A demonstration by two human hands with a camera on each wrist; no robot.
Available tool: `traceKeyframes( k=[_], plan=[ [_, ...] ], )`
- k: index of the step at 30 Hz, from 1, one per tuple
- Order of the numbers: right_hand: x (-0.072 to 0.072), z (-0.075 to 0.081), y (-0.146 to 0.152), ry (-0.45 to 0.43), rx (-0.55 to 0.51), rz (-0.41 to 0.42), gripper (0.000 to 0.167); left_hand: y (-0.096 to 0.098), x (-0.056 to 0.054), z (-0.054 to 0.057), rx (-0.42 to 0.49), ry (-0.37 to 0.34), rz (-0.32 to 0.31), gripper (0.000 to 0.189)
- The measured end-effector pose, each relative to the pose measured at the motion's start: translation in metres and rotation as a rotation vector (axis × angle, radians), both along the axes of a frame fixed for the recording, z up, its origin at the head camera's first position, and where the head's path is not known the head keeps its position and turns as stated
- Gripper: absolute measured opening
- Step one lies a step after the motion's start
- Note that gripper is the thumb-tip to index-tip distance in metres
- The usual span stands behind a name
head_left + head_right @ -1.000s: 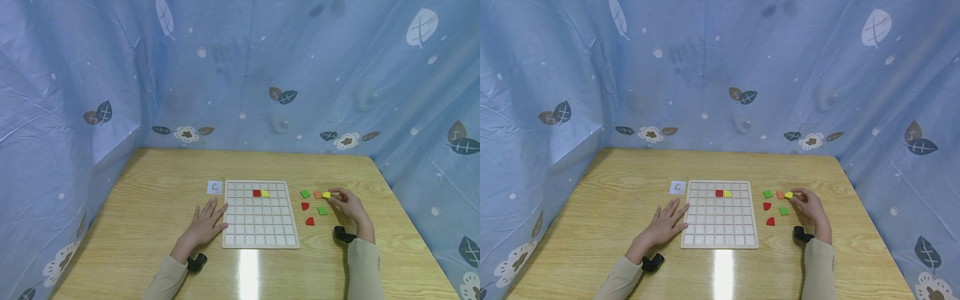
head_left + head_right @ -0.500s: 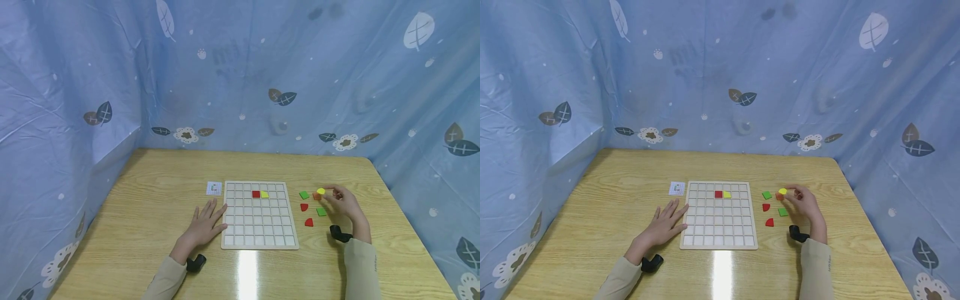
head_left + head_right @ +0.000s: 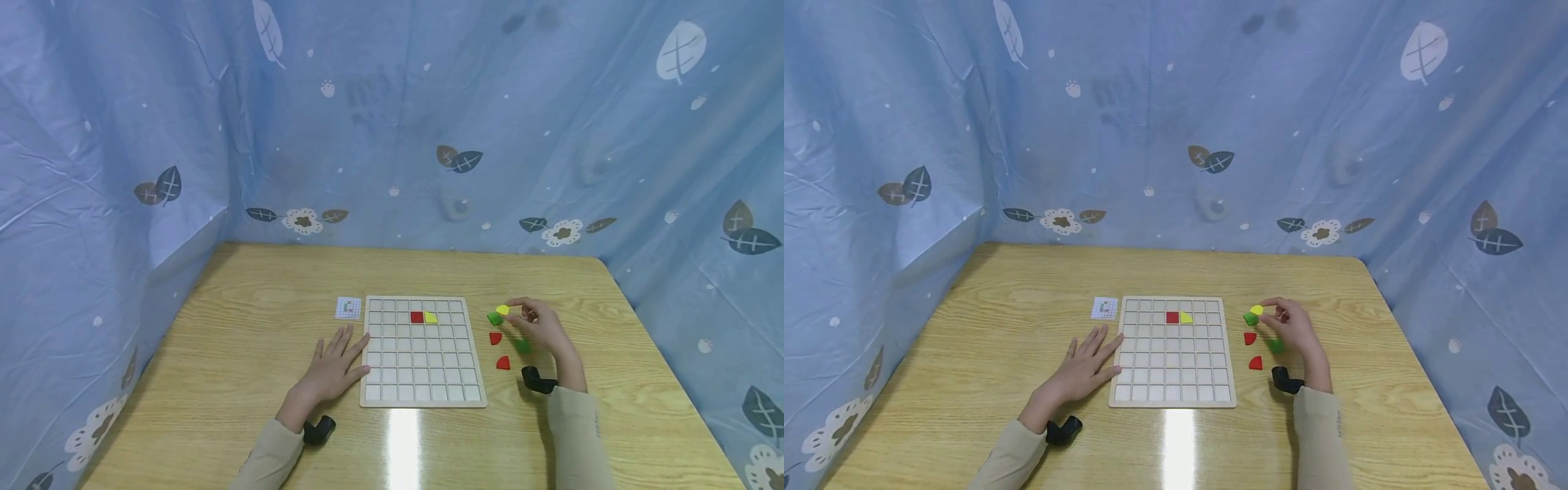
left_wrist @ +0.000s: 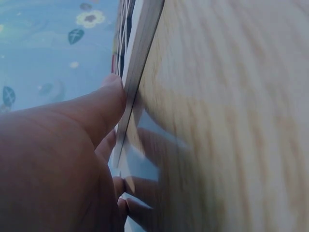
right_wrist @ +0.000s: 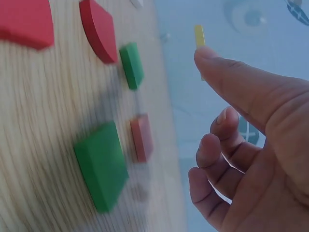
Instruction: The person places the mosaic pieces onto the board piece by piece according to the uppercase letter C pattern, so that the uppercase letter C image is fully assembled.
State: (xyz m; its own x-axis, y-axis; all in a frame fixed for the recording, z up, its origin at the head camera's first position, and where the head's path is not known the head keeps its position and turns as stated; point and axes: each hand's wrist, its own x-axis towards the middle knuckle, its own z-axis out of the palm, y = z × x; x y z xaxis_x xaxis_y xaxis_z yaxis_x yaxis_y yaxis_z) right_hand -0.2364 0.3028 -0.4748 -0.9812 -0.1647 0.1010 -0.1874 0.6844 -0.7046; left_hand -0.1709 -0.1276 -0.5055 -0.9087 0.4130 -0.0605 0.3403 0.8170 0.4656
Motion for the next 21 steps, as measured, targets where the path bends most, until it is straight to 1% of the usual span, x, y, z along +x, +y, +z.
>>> traceKeyframes(
  k=[6, 12, 16, 21],
  plan=[
    [-0.003, -0.001, -0.012, -0.002, -0.007, 0.026, 0.027, 0.000, -0.001, -0.002, -0.007, -0.003, 0.005, 0.060],
    [-0.004, -0.001, -0.027, 0.021, -0.002, 0.052, 0.024, 0.001, 0.001, 0.002, 0.000, -0.008, 0.002, 0.060],
    [-0.004, -0.001, -0.038, 0.012, 0.003, 0.066, 0.024, 0.001, 0.001, 0.004, 0.007, -0.006, 0.001, 0.060],
    [-0.003, 0.000, -0.050, 0.001, 0.009, 0.092, 0.025, 0.001, 0.001, 0.002, -0.006, -0.003, 0.003, 0.060]
  ],
)
